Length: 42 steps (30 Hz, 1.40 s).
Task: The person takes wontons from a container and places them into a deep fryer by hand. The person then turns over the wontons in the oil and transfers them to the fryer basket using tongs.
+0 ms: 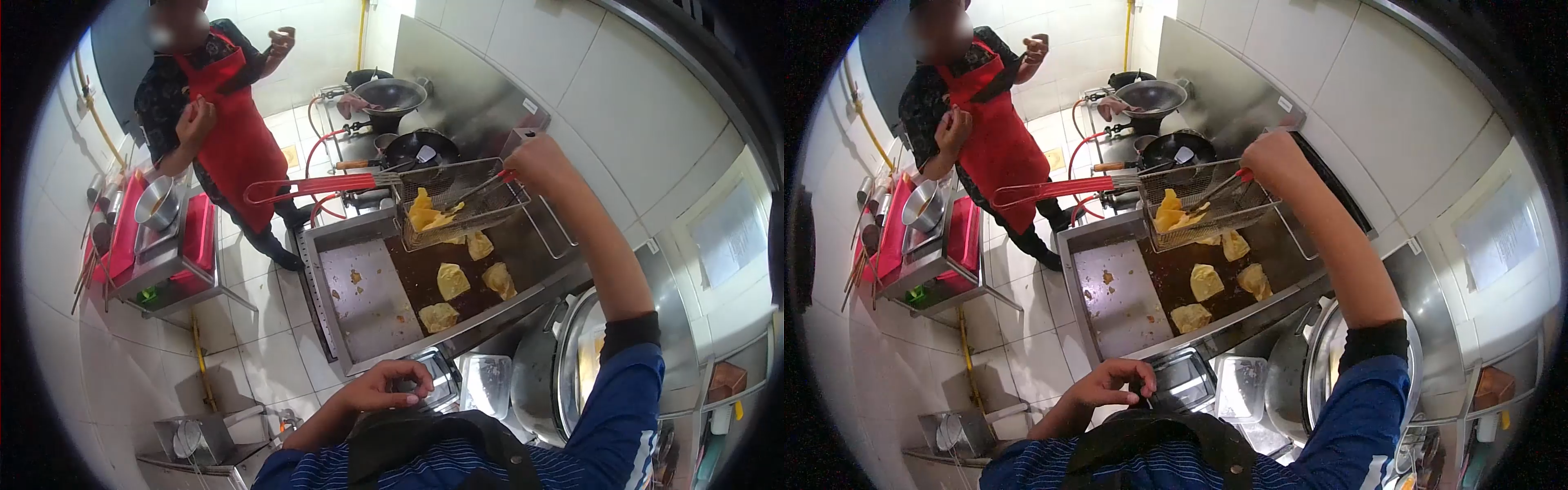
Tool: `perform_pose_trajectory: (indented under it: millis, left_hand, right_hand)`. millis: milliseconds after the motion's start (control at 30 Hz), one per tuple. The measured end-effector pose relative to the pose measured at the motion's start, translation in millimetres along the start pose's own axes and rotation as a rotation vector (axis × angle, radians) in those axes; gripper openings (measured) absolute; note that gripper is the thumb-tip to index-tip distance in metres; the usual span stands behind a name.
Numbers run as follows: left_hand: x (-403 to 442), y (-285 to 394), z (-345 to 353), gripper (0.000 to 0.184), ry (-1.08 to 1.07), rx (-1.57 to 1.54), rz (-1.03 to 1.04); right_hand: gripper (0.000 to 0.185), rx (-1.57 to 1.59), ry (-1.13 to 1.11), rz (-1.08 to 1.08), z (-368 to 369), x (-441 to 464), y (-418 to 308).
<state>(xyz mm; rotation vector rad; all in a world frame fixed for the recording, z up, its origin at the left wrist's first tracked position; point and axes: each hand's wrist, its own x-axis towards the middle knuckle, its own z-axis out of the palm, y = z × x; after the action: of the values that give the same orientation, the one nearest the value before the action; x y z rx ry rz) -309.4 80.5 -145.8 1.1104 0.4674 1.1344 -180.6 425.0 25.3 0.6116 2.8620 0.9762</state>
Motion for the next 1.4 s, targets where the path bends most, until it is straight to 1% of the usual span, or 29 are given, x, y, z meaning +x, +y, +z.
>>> perform_pose_trajectory:
  millis: [33, 67, 133, 167, 267, 367, 500, 567, 633, 667, 733, 767, 833, 867, 900, 933, 1000, 1067, 1100, 1167, 1233, 1300, 1333, 1400]
  left_hand:
    - [2.5, 0.0, 0.0, 0.025, -0.003, 0.012, 0.0]
    - [4.8, 0.2, 0.0, 0.025, -0.01, 0.016, -0.001]
    - [8.3, -0.1, 0.9, 0.024, -0.014, 0.001, 0.028]
    - [9.4, 0.4, 1.2, 0.024, -0.02, 0.0, 0.025]
    - [8.7, 1.0, 0.0, 0.022, 0.002, -0.029, 0.01]
    - [4.5, -1.6, -3.3, 0.022, 0.027, 0.001, 0.048]
    - [-5.1, 0.7, -5.7, 0.022, 0.07, 0.04, 0.073]
    - [-10.3, 4.3, -3.9, 0.022, 0.089, 0.031, 0.071]
    - [-14.7, 6.7, -2.6, 0.022, 0.134, -0.013, 0.069]
    - [-16.7, 4.7, -6.5, 0.023, 0.128, 0.013, 0.079]
    - [-14.0, 3.4, -8.8, 0.023, 0.143, -0.085, 0.111]
    - [-11.9, 1.9, -11.7, 0.023, 0.125, -0.075, 0.092]
    - [-3.4, 2.6, -13.8, 0.023, 0.104, -0.068, 0.03]
    - [2.3, 2.3, -13.0, 0.023, 0.106, -0.077, 0.021]
    - [9.4, 2.8, -13.3, 0.022, 0.067, -0.06, 0.034]
    - [15.5, 3.1, -12.5, 0.021, 0.023, -0.041, 0.047]
    - [24.6, 0.8, -10.4, 0.021, 0.011, -0.044, 0.015]
    - [30.1, -2.9, -10.9, 0.022, -0.067, 0.111, 0.056]
    - [31.5, -6.2, -9.6, 0.022, -0.067, 0.096, 0.048]
    - [32.0, -11.8, -6.4, 0.023, 0.017, -0.034, -0.025]
    - [31.0, -17.1, -5.7, 0.023, 0.007, -0.041, -0.041]
    - [29.5, -18.4, -6.2, 0.023, -0.003, -0.039, -0.055]
    - [27.6, -17.1, -6.5, 0.024, 0.011, -0.029, -0.062]
    - [19.7, -16.3, -8.5, 0.024, 0.031, -0.019, -0.077]
  right_hand:
    - [0.011, -0.049, 0.013, -0.042, -1.6, 1.9, -0.6]
    - [0.011, -0.052, 0.013, -0.034, 2.2, 5.1, -0.2]
    - [0.006, 0.057, 0.083, -0.116, 18.3, 15.2, -0.8]
    - [0.015, 0.045, 0.028, -0.131, 19.9, 21.7, -2.4]
    - [0.019, 0.084, -0.009, -0.105, 24.7, 39.0, -2.4]
    - [0.023, 0.149, -0.002, -0.105, 32.3, 48.6, 0.7]
    - [0.018, 0.173, -0.012, -0.087, 37.9, 48.6, 6.5]
    - [0.02, 0.166, -0.036, 0.006, 16.8, 35.7, 12.5]
    - [0.02, 0.224, 0.032, 0.056, -1.9, 14.2, 23.8]
    - [0.02, 0.179, 0.03, 0.073, -13.4, 1.2, 26.6]
    - [0.021, 0.121, 0.02, 0.114, -49.8, -26.6, 30.5]
    - [0.022, 0.133, -0.005, 0.135, -66.6, -44.0, 24.3]
    - [0.024, 0.195, -0.177, 0.281, -91.0, -71.7, 10.0]
    - [0.024, 0.202, -0.189, 0.279, -86.6, -83.5, 2.3]
    - [0.024, 0.29, -0.234, 0.225, -82.1, -95.5, -2.5]
    - [0.023, 0.376, -0.28, 0.174, -76.6, -104.0, -6.0]
    - [0.025, 0.405, -0.486, 0.132, -48.4, -104.4, -28.4]
    - [0.028, 0.434, -0.678, 0.137, -7.1, -95.9, -55.3]
    - [0.029, 0.425, -0.69, 0.14, 27.0, -94.0, -69.4]
    - [0.03, 0.46, -0.726, 0.128, 81.1, -88.6, -91.9]
    - [0.031, 0.507, -0.746, 0.109, 113.8, -79.2, -103.5]
    - [0.034, 0.469, -0.86, 0.081, 141.3, -67.7, -110.9]
    - [0.034, 0.474, -0.857, 0.073, 157.6, -62.7, -111.6]
    - [0.042, 0.525, -0.877, 0.023, 189.3, -60.5, -110.1]
